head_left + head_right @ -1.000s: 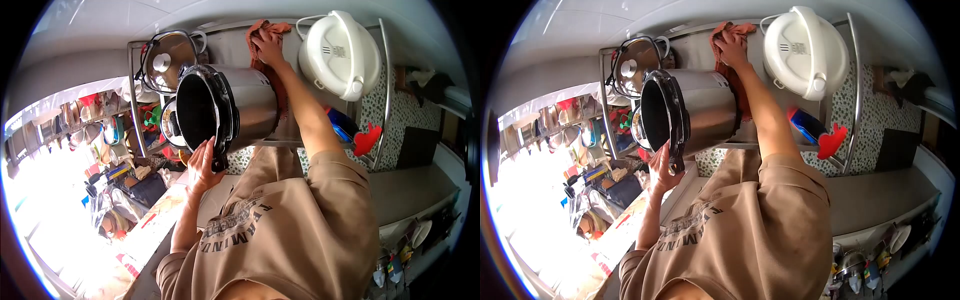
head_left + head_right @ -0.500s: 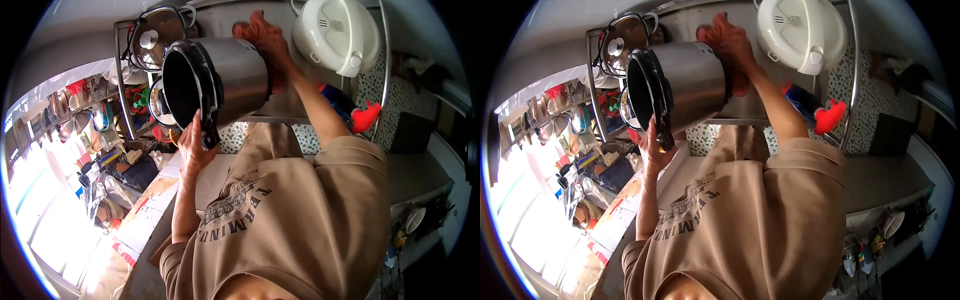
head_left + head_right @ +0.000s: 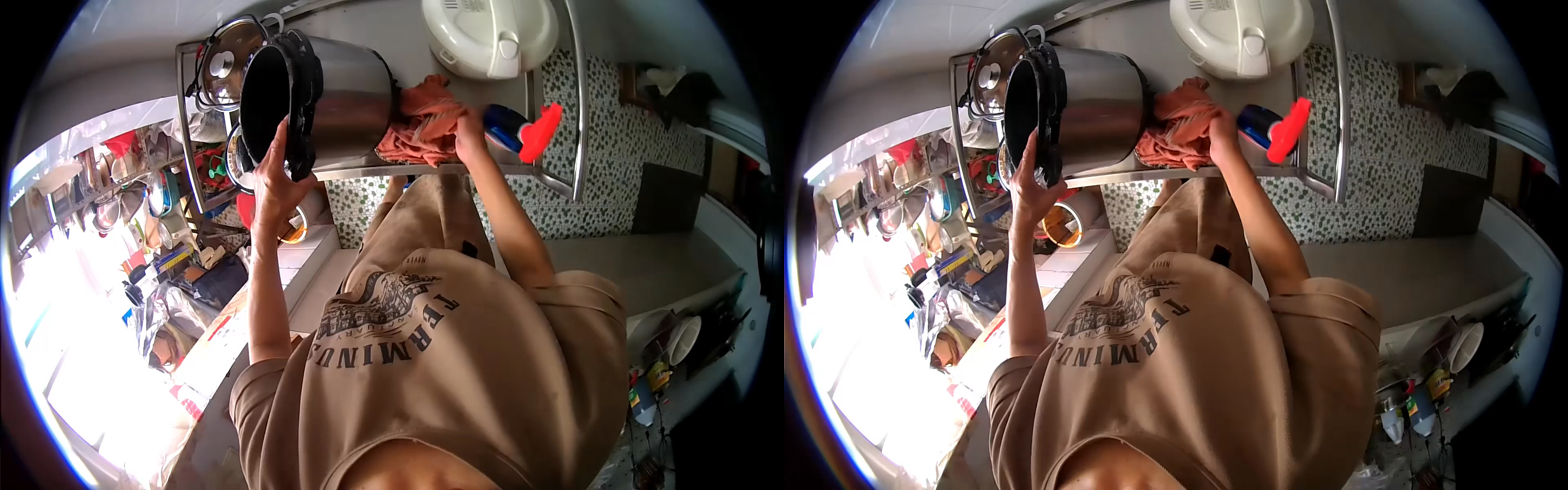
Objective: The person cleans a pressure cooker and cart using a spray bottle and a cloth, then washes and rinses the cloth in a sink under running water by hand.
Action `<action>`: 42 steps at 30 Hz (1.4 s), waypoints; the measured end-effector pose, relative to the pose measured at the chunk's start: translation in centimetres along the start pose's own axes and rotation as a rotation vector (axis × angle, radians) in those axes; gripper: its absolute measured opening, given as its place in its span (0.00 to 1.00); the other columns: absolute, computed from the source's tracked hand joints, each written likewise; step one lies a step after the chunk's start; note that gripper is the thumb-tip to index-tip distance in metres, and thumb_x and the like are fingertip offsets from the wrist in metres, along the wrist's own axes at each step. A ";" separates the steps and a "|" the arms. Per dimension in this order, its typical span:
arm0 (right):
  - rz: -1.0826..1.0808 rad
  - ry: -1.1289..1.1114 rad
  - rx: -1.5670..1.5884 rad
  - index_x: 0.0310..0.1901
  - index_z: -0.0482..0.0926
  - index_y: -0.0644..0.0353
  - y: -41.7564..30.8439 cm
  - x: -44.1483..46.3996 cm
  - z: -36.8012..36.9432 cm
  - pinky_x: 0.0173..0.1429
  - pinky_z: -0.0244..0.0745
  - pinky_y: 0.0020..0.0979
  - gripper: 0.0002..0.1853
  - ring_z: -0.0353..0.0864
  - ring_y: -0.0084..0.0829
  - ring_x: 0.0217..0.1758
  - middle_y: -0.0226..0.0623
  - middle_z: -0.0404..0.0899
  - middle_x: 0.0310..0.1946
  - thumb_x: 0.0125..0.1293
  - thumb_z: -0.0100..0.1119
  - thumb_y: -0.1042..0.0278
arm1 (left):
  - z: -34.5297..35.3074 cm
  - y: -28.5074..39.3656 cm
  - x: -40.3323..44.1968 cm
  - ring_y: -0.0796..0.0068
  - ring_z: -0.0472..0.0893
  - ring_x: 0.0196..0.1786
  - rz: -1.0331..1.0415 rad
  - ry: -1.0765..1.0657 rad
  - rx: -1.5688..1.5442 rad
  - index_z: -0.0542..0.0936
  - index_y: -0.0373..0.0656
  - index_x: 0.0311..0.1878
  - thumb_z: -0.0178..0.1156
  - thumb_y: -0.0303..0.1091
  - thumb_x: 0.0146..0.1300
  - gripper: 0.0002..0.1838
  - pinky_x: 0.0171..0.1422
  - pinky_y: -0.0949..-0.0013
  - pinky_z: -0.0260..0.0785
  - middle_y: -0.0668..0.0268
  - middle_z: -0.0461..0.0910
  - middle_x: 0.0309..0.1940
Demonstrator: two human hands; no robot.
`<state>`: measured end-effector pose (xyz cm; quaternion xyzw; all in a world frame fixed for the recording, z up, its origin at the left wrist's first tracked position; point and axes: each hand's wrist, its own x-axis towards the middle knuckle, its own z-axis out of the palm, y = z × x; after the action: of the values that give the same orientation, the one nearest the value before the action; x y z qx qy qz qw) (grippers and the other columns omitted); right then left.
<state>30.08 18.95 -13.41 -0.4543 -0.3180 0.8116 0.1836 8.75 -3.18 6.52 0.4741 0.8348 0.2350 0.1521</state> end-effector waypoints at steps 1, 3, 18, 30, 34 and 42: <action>0.111 0.064 0.086 0.46 0.78 0.65 0.1 0.1 -0.7 0.48 0.77 0.32 0.15 0.80 0.30 0.43 0.37 0.80 0.40 0.61 0.42 0.81 | 0.1 -0.1 -0.3 0.50 0.78 0.56 -0.001 -0.016 0.017 0.59 0.45 0.72 0.71 0.23 0.35 0.54 0.57 0.59 0.74 0.49 0.74 0.59; 0.011 0.109 0.194 0.47 0.76 0.66 0.8 -0.5 -0.3 0.43 0.79 0.30 0.18 0.80 0.29 0.40 0.39 0.80 0.39 0.58 0.40 0.83 | 0.3 0.2 -0.3 0.50 0.78 0.56 0.009 -0.031 0.043 0.59 0.45 0.72 0.71 0.23 0.35 0.54 0.57 0.59 0.74 0.50 0.74 0.59; -0.897 0.044 -0.351 0.44 0.76 0.60 4.0 -6.3 10.9 0.63 0.57 0.43 0.10 0.69 0.43 0.55 0.42 0.74 0.46 0.65 0.49 0.71 | 9.6 5.1 -1.9 0.56 0.78 0.46 0.195 0.101 0.341 0.66 0.36 0.63 0.68 0.31 0.43 0.40 0.63 0.55 0.64 0.55 0.78 0.41; -0.997 -0.392 -1.260 0.50 0.74 0.59 6.2 0.8 8.3 0.57 0.67 0.39 0.16 0.74 0.40 0.54 0.41 0.76 0.43 0.62 0.53 0.61 | 10.0 4.7 -2.5 0.58 0.75 0.46 0.114 0.022 0.360 0.63 0.34 0.65 0.71 0.29 0.34 0.48 0.70 0.48 0.51 0.57 0.75 0.41; -1.002 -0.512 -1.329 0.53 0.73 0.57 0.6 -0.8 8.4 0.58 0.68 0.39 0.18 0.74 0.41 0.55 0.43 0.76 0.45 0.63 0.53 0.59 | 9.7 4.8 -1.9 0.60 0.75 0.46 0.096 -0.001 0.326 0.63 0.36 0.65 0.71 0.28 0.34 0.48 0.70 0.47 0.52 0.59 0.74 0.39; -0.855 -0.673 -1.458 0.58 0.71 0.52 -7.3 13.9 15.5 0.59 0.70 0.38 0.21 0.75 0.39 0.56 0.44 0.76 0.50 0.65 0.52 0.58 | 9.3 4.8 -1.2 0.59 0.76 0.45 0.067 -0.031 0.312 0.63 0.35 0.65 0.73 0.30 0.35 0.48 0.70 0.47 0.53 0.58 0.75 0.41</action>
<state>9.69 26.99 -11.12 -0.0401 -0.9308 0.3617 0.0335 17.26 0.17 1.25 0.5230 0.8425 0.1001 0.0816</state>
